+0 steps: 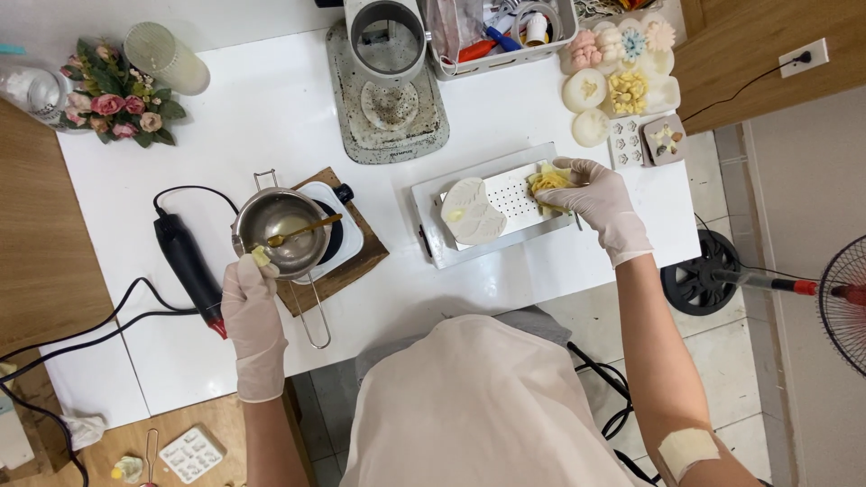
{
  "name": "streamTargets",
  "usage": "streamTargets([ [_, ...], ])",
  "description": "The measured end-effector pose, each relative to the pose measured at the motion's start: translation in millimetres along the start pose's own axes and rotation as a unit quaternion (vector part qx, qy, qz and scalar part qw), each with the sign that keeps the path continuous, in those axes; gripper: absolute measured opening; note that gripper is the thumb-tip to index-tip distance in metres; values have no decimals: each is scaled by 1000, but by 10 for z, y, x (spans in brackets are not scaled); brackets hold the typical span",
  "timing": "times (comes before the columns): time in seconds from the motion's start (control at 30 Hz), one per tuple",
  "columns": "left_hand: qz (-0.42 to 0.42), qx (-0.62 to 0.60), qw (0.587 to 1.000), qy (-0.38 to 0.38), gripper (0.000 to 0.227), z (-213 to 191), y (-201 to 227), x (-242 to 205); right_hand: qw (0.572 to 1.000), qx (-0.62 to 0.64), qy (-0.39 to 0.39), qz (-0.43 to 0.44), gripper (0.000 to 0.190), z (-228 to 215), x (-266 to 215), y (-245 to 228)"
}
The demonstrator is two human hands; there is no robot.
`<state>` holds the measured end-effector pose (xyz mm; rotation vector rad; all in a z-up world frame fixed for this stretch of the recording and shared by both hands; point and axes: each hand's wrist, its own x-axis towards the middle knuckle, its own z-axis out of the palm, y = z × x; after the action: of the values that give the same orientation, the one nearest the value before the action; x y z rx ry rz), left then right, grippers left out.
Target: The recorder is assembling a decorative soap rose by dipping prepared soap petals into melted liquid soap and layering them.
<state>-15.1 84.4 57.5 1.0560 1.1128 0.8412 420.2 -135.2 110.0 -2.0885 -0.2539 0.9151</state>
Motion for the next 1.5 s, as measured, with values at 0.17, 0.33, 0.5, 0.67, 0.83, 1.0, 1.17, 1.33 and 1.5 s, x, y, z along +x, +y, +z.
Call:
streamTargets([
  [0.17, -3, -38, 999, -6, 24, 35, 4, -4, 1000, -25, -5, 14, 59, -3, 7, -6],
  [0.33, -25, -35, 999, 3, 22, 37, -35, 6, 998, -56, -9, -1, 57, 20, 11, 18],
  [0.5, -41, -36, 998, -17, 28, 86, -107, 43, 999, -20, 36, -20, 52, 3, -33, 113],
  [0.67, -41, -24, 999, -22, 28, 134, -9, 15, 993, 111, 18, -33, 47, 331, -329, -401],
  [0.83, -42, -26, 998, -48, 29, 201, 86, -13, 956, 230, -179, -36, 42, 1127, -420, -696],
  [1.0, -44, 16, 995, -87, 29, 243, 283, -58, 882, 251, -394, 54, 37, 2078, -549, -1038],
  [1.17, 5, 42, 996, -78, 27, 259, 200, -4, 859, 234, -448, 83, 34, 2429, -436, -1062],
  [1.33, 11, 40, 996, -81, 25, 231, 184, 31, 845, 228, -479, 69, 34, 2529, -446, -1123],
  [1.5, 12, 20, 996, -92, 25, 214, 91, 82, 858, 211, -463, 68, 37, 2578, -514, -1232],
])
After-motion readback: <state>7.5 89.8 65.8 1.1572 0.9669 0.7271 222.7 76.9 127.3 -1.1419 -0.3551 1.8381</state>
